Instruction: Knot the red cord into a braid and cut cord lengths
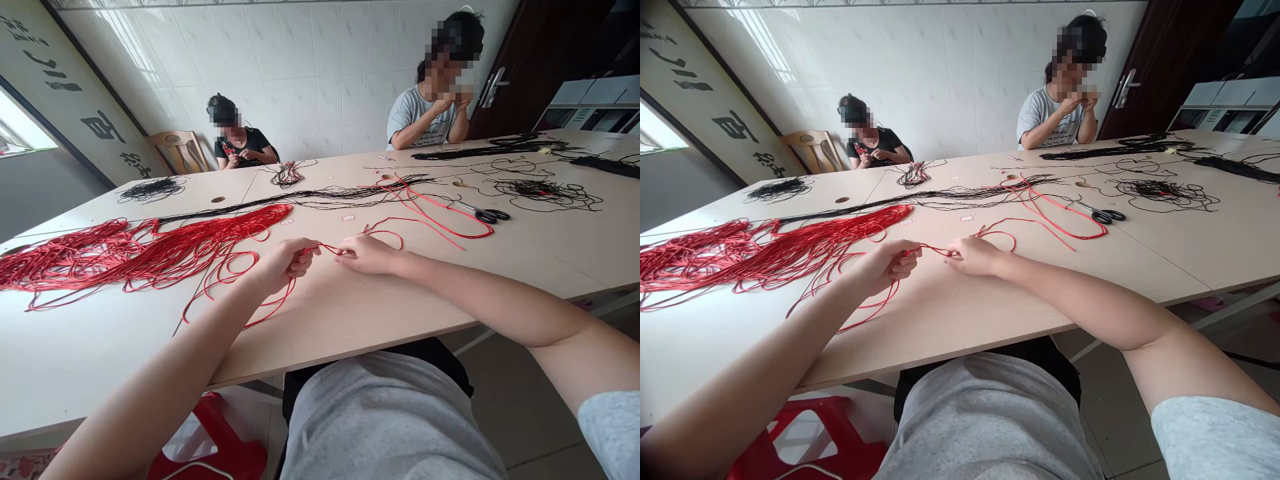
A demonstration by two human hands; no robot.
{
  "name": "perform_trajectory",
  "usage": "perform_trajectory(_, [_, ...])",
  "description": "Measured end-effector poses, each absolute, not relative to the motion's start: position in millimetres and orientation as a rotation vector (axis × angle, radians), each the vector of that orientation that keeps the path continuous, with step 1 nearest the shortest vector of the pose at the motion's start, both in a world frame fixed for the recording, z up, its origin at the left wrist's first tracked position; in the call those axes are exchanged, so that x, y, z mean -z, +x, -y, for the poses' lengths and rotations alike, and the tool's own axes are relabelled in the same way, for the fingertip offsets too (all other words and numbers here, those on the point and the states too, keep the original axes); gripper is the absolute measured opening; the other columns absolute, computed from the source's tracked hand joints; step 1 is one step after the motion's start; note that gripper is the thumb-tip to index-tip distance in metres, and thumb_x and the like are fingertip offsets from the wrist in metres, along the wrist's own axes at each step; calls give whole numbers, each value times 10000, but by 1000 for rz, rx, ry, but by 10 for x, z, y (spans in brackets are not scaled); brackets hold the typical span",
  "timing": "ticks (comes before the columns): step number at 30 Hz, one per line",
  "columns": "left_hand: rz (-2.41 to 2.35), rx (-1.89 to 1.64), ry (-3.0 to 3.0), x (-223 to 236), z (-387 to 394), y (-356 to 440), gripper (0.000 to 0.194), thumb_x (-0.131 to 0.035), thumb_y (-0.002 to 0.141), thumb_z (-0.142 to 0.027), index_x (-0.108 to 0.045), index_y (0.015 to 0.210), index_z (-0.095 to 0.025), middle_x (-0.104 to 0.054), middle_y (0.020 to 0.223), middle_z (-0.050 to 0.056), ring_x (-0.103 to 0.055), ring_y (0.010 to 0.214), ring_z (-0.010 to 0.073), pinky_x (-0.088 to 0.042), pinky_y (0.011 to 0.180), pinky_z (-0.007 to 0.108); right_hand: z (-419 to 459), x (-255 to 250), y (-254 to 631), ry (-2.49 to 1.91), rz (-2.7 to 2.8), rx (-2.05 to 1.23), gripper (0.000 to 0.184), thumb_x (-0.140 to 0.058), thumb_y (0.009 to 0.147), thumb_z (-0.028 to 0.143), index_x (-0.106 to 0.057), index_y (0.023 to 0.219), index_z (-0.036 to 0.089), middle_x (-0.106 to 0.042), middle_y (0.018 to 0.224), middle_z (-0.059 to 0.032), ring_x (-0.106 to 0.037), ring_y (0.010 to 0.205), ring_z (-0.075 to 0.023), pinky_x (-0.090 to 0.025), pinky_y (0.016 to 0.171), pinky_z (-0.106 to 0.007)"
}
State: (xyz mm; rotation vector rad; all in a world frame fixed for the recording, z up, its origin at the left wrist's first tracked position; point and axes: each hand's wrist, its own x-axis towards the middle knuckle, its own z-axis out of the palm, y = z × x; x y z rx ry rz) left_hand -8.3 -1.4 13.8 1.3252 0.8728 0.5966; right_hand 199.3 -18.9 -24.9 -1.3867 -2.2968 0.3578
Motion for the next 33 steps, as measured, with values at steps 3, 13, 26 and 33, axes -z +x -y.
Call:
perform_trajectory(3, [-964,-736,1421,-102,-55,-121,140,-561,730,-254,-531,662,-134,-227,527,-60,-186,410,33,-111,370,201,194,216,2105,-1357,2300,-219,219,-495,832,312,-621,753,152,-545,842,-49,-465,683,-111,-308,587,-219])
perform_trajectory(13, [-935,-633,1539,-16,-46,-106,151,-510,734,-266,-548,682,-130,-310,572,-35,-243,447,48,-156,422,218,361,35,2164,-1100,2472,-452,215,-394,879,227,-596,905,157,-588,725,-15,-472,593,-98,-312,588,-220])
perform_trajectory(26, [-955,-413,1932,-100,181,-2,211,-445,755,-246,-614,828,-141,-377,605,-15,-348,548,100,-271,496,237,373,69,1938,-1260,2431,-176,249,-380,863,272,-556,714,179,-469,530,20,-344,483,-91,-171,499,-243])
perform_trajectory(33, [-920,-406,2069,-114,218,44,306,-461,796,-396,-632,810,-142,-391,574,-26,-295,507,83,-211,456,221,395,35,1946,-1270,2401,-329,254,-397,861,284,-598,751,176,-465,534,21,-345,484,-87,-190,503,-239])
